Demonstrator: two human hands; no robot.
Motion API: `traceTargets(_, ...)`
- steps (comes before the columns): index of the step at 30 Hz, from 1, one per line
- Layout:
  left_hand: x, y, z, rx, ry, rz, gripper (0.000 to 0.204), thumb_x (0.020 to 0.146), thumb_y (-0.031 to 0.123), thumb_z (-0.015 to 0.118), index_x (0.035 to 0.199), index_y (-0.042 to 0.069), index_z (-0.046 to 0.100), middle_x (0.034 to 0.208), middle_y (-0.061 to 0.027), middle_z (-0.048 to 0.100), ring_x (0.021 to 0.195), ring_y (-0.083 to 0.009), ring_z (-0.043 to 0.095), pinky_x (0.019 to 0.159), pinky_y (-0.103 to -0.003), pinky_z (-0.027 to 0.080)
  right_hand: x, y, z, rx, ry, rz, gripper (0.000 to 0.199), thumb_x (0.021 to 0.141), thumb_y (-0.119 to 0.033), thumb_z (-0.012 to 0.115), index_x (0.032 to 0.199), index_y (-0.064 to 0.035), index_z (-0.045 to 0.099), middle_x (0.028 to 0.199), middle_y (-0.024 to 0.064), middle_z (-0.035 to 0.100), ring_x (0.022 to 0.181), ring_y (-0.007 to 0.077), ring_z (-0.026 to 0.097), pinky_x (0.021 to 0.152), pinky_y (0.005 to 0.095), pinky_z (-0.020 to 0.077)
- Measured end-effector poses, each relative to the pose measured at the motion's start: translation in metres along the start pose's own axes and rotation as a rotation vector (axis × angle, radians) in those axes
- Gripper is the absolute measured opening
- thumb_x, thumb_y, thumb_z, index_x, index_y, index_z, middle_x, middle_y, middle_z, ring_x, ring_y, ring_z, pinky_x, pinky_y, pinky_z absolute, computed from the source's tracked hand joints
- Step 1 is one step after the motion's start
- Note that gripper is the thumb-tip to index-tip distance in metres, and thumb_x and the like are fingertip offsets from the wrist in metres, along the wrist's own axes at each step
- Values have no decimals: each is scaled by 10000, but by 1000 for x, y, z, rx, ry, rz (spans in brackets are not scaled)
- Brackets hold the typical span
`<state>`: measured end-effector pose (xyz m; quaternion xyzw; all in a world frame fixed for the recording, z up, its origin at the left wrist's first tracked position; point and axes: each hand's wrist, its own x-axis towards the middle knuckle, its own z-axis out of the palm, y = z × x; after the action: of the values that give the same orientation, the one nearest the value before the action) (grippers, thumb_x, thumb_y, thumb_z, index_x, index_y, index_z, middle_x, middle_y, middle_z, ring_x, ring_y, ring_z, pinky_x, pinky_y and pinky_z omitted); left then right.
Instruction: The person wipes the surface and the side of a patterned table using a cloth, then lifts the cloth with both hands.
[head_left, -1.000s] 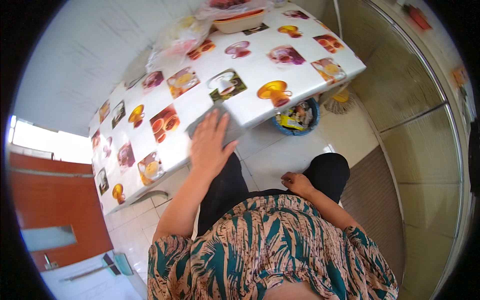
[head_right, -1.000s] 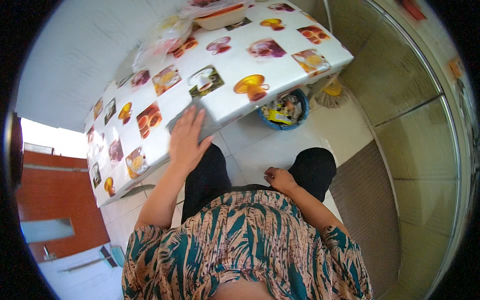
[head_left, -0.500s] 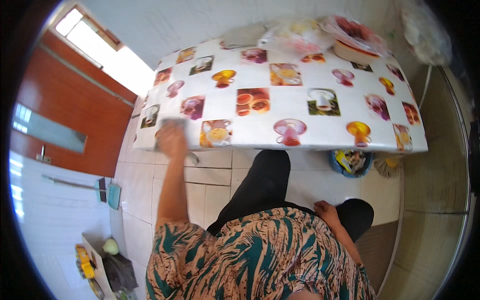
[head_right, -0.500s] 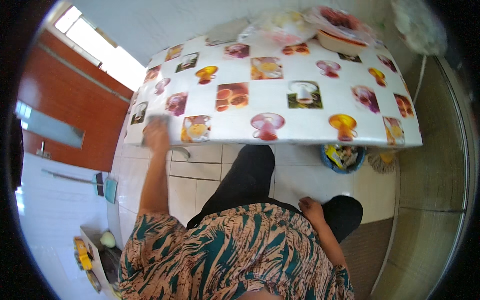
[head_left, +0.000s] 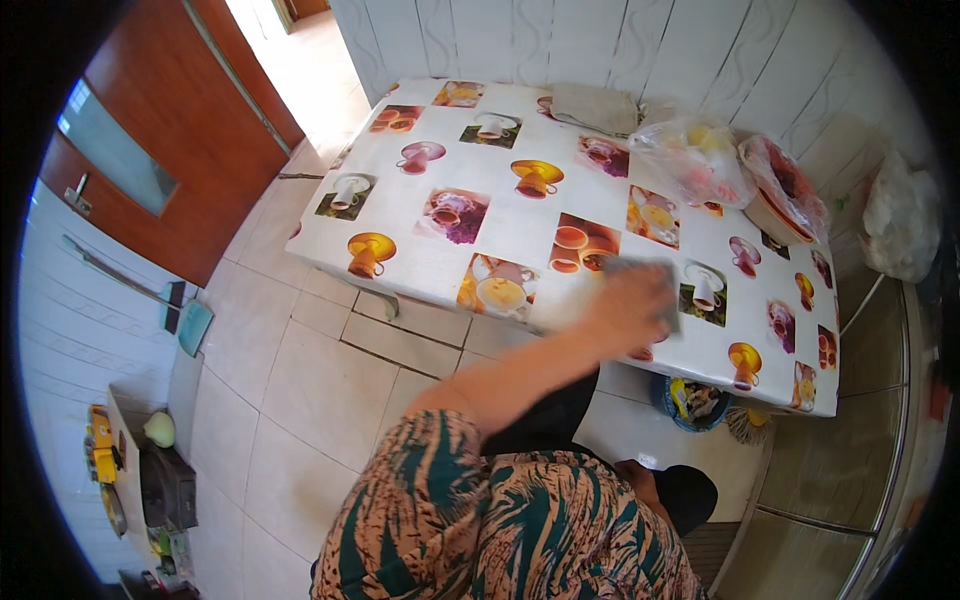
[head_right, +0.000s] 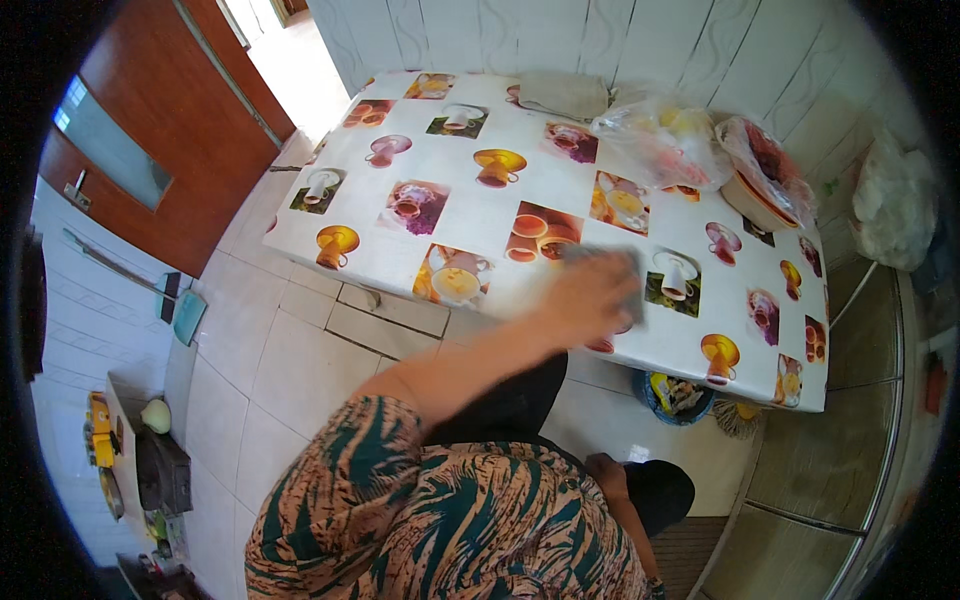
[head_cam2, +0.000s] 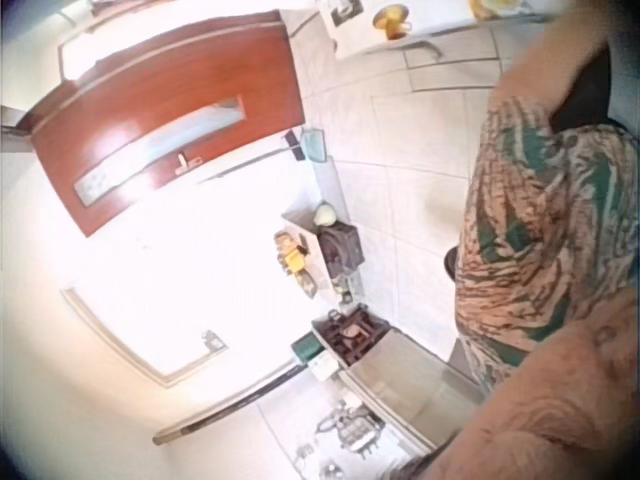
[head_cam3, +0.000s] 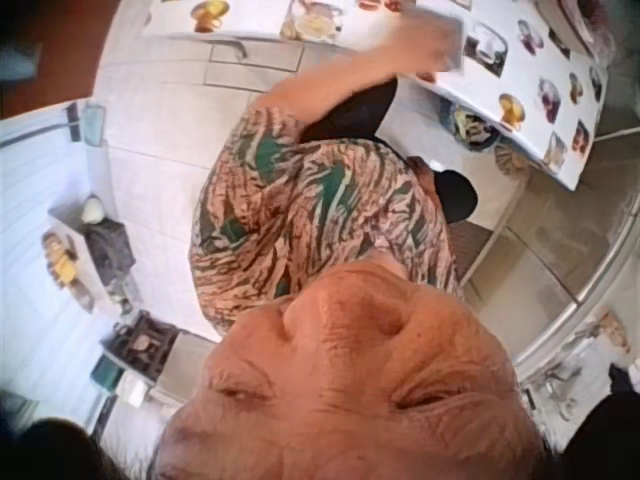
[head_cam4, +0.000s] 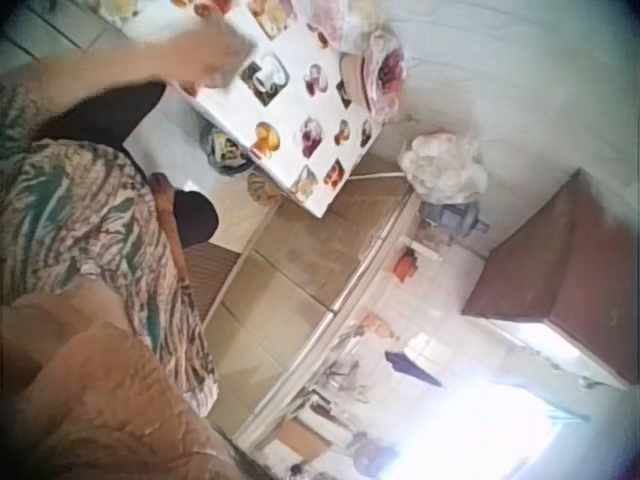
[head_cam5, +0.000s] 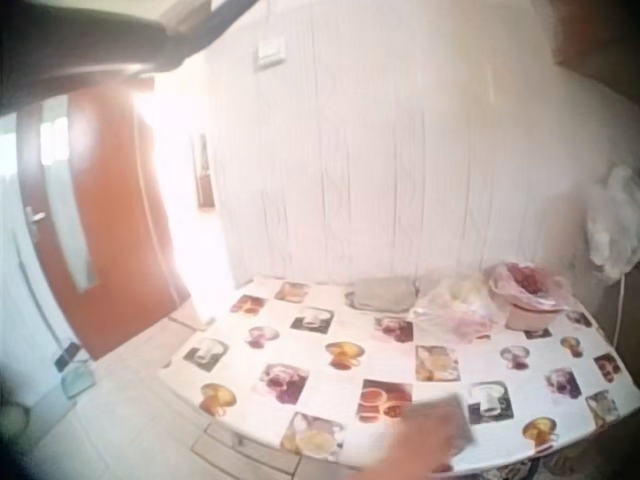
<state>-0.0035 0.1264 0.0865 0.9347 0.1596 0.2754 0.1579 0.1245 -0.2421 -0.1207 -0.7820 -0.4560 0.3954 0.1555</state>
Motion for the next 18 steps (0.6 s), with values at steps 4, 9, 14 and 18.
traceTargets(4,-35,-140,-97,27,206,-428,415,853,279,635,1227,100,615,1262,-146,580,1221,-321,510,1054,-450,374,-2,29,12,98,6,53,306,909,-341,591,1082,-106,681,1122,140,658,1008,356,629,821,443,508)
traceTargets(9,-164,-284,-191,654,145,-1062,585,966,514,384,1445,181,436,1487,-129,418,1399,-278,340,1146,-428,245,6,40,29,237,11,109,316,906,-352,580,1050,-90,683,1074,152,663,1002,356,625,835,437,496)
traceTargets(14,-173,-285,-188,760,59,-1287,616,982,550,290,1476,196,394,1511,-122,387,1416,-271,315,1166,-416,203,-5,-66,-18,-169,3,44,225,908,-217,513,978,-79,677,1061,141,639,999,347,614,846,463,504)
traceTargets(18,-193,-291,-162,1037,-231,-822,556,993,457,355,1457,158,417,1489,-154,409,1397,-323,336,1150,-436,245,23,-8,14,-466,-25,-264,228,926,-193,503,1058,-95,662,1167,116,611,1050,306,597,851,440,513)
